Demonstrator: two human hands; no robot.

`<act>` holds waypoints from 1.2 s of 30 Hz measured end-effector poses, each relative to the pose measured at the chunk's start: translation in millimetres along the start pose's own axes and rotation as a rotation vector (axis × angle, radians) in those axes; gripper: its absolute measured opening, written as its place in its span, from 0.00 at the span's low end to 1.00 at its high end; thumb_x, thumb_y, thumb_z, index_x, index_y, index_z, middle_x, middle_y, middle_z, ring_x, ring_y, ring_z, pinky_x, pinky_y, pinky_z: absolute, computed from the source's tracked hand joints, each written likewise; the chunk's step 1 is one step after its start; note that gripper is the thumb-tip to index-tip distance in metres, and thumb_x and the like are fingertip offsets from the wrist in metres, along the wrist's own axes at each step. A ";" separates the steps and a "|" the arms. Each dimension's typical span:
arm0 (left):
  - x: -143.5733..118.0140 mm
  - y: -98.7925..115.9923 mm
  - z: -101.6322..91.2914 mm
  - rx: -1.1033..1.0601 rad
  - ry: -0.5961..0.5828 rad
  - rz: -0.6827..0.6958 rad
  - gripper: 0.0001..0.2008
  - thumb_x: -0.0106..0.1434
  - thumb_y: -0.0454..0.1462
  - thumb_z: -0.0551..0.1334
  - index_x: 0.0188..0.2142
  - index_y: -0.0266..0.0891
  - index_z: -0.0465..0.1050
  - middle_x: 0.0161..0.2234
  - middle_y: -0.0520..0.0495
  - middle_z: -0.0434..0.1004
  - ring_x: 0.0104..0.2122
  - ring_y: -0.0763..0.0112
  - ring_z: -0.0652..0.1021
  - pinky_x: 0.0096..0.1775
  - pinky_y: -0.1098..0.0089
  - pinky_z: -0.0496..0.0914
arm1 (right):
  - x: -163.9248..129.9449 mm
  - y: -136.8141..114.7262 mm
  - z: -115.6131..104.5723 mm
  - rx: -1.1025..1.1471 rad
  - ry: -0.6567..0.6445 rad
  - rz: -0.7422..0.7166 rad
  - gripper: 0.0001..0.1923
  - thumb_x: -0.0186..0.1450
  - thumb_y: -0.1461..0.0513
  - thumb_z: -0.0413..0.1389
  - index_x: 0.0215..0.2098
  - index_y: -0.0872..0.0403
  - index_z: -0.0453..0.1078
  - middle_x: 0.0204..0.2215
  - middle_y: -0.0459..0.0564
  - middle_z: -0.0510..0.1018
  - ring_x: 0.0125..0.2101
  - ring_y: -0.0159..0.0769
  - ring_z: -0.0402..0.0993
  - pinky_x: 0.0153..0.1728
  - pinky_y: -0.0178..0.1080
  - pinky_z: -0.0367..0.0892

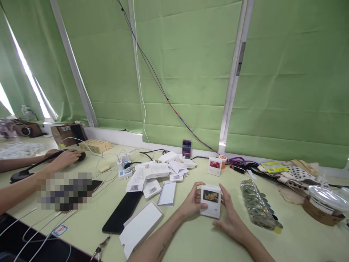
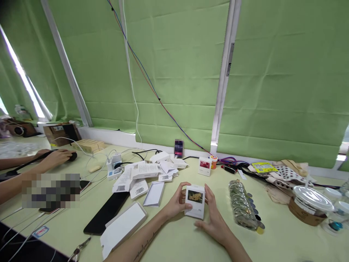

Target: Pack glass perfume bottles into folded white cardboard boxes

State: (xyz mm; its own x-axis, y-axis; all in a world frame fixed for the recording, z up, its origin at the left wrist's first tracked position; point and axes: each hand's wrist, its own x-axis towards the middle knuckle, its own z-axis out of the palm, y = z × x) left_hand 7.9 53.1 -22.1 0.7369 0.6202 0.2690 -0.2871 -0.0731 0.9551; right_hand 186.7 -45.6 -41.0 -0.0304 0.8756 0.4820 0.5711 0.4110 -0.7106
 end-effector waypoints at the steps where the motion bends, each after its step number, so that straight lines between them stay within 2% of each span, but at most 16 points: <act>1: 0.0 0.8 0.6 0.027 0.023 0.011 0.33 0.50 0.32 0.70 0.51 0.47 0.55 0.45 0.46 0.73 0.42 0.63 0.76 0.42 0.66 0.69 | 0.6 1.8 0.7 0.069 0.022 0.036 0.49 0.60 0.54 0.57 0.67 0.47 0.28 0.66 0.56 0.40 0.61 0.46 0.53 0.56 0.49 0.60; 3: -0.2 1.7 1.1 0.083 0.053 0.019 0.30 0.51 0.31 0.68 0.50 0.46 0.56 0.43 0.47 0.72 0.42 0.64 0.76 0.42 0.66 0.68 | 2.4 6.4 1.4 0.167 0.044 0.135 0.41 0.64 0.55 0.51 0.67 0.48 0.30 0.63 0.58 0.52 0.54 0.41 0.65 0.51 0.45 0.65; 4: -0.4 1.8 1.1 0.107 0.057 0.019 0.29 0.51 0.31 0.67 0.50 0.45 0.56 0.43 0.47 0.72 0.42 0.64 0.76 0.42 0.66 0.68 | 3.4 8.8 1.4 0.171 0.048 0.181 0.38 0.65 0.55 0.50 0.67 0.50 0.35 0.60 0.58 0.60 0.49 0.40 0.70 0.48 0.44 0.67; 6: -0.6 1.5 0.7 0.140 0.047 0.023 0.29 0.52 0.30 0.66 0.50 0.45 0.56 0.43 0.47 0.72 0.42 0.64 0.75 0.43 0.65 0.68 | 5.3 13.5 0.6 0.126 0.041 0.228 0.31 0.64 0.55 0.51 0.62 0.53 0.51 0.50 0.56 0.71 0.43 0.41 0.73 0.44 0.44 0.69; 8: -0.8 1.1 0.7 0.170 0.033 0.032 0.29 0.52 0.29 0.65 0.51 0.45 0.56 0.44 0.46 0.72 0.44 0.63 0.74 0.46 0.63 0.67 | 6.6 17.2 -0.2 0.084 0.053 0.238 0.24 0.62 0.55 0.53 0.55 0.55 0.62 0.45 0.55 0.75 0.41 0.43 0.73 0.44 0.44 0.68; 10: -0.6 0.9 1.1 0.227 0.027 0.037 0.31 0.53 0.29 0.64 0.54 0.45 0.56 0.47 0.45 0.71 0.47 0.61 0.73 0.49 0.61 0.66 | 7.1 20.1 0.0 0.098 0.095 0.255 0.22 0.61 0.56 0.54 0.52 0.55 0.64 0.44 0.54 0.76 0.39 0.43 0.73 0.43 0.43 0.68; 13: 0.1 0.4 1.9 0.349 0.025 0.032 0.36 0.54 0.28 0.61 0.61 0.47 0.51 0.54 0.43 0.67 0.50 0.61 0.71 0.52 0.60 0.64 | 7.7 22.8 1.9 0.173 0.139 0.286 0.23 0.62 0.57 0.52 0.54 0.55 0.62 0.47 0.55 0.75 0.39 0.41 0.74 0.42 0.42 0.69; 16: 0.9 -1.1 2.0 0.446 0.030 0.018 0.39 0.56 0.27 0.57 0.64 0.49 0.45 0.54 0.44 0.68 0.46 0.63 0.74 0.50 0.61 0.67 | 8.4 22.4 2.6 0.169 0.156 0.289 0.23 0.61 0.57 0.51 0.54 0.55 0.61 0.47 0.55 0.74 0.39 0.40 0.74 0.41 0.41 0.69; 21: 1.4 -2.1 1.8 0.543 0.028 0.047 0.36 0.55 0.25 0.53 0.62 0.50 0.50 0.48 0.49 0.74 0.44 0.66 0.75 0.49 0.64 0.67 | 8.8 17.0 1.3 -0.078 0.158 0.312 0.20 0.56 0.58 0.55 0.47 0.54 0.67 0.37 0.51 0.77 0.36 0.42 0.72 0.38 0.40 0.67; 23: 1.8 -1.9 2.1 0.540 0.038 0.038 0.36 0.55 0.25 0.53 0.62 0.50 0.50 0.47 0.49 0.75 0.44 0.66 0.75 0.48 0.64 0.68 | 8.9 15.6 2.2 -0.075 0.126 0.317 0.17 0.57 0.59 0.53 0.45 0.54 0.68 0.33 0.49 0.77 0.34 0.40 0.72 0.36 0.39 0.67; 26: 2.2 -1.8 3.4 0.517 0.067 -0.002 0.37 0.54 0.25 0.54 0.62 0.49 0.49 0.47 0.49 0.75 0.43 0.66 0.76 0.47 0.65 0.68 | 8.4 14.4 4.7 -0.058 0.094 0.350 0.18 0.59 0.59 0.51 0.47 0.55 0.66 0.26 0.45 0.75 0.27 0.38 0.71 0.31 0.38 0.66; 28: 2.3 -2.7 4.4 0.515 0.075 -0.023 0.41 0.54 0.25 0.55 0.64 0.50 0.44 0.47 0.49 0.75 0.43 0.66 0.76 0.47 0.65 0.68 | 7.9 13.9 6.6 -0.074 0.122 0.362 0.20 0.59 0.58 0.51 0.49 0.56 0.64 0.23 0.43 0.73 0.25 0.38 0.71 0.29 0.38 0.65; 32: 3.3 -9.9 2.6 0.539 0.126 -0.047 0.52 0.53 0.28 0.61 0.66 0.47 0.26 0.51 0.45 0.72 0.50 0.62 0.73 0.53 0.62 0.62 | 12.0 17.2 10.3 -0.115 0.217 0.319 0.21 0.60 0.57 0.50 0.50 0.56 0.63 0.32 0.49 0.77 0.26 0.37 0.72 0.31 0.38 0.67; 34: 4.5 -15.4 -0.6 0.554 0.222 -0.070 0.52 0.53 0.30 0.63 0.66 0.44 0.24 0.55 0.40 0.67 0.55 0.60 0.68 0.56 0.61 0.58 | 20.4 22.7 11.8 -0.155 0.272 0.308 0.21 0.61 0.57 0.49 0.50 0.57 0.63 0.39 0.53 0.77 0.30 0.38 0.74 0.35 0.40 0.68; 36: 5.9 -19.6 -3.9 0.549 0.301 -0.083 0.49 0.56 0.32 0.61 0.66 0.42 0.27 0.55 0.38 0.65 0.57 0.59 0.66 0.57 0.60 0.56 | 33.8 31.2 12.5 -0.200 0.328 0.307 0.21 0.61 0.58 0.48 0.51 0.57 0.64 0.43 0.55 0.76 0.36 0.41 0.74 0.40 0.40 0.67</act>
State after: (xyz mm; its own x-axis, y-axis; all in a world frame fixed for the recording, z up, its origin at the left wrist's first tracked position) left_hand 15.5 61.3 -39.7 0.5156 0.8279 0.2208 0.1789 -0.3560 0.9172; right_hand 193.2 0.0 -53.2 0.4055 0.8094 0.4248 0.6604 0.0619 -0.7483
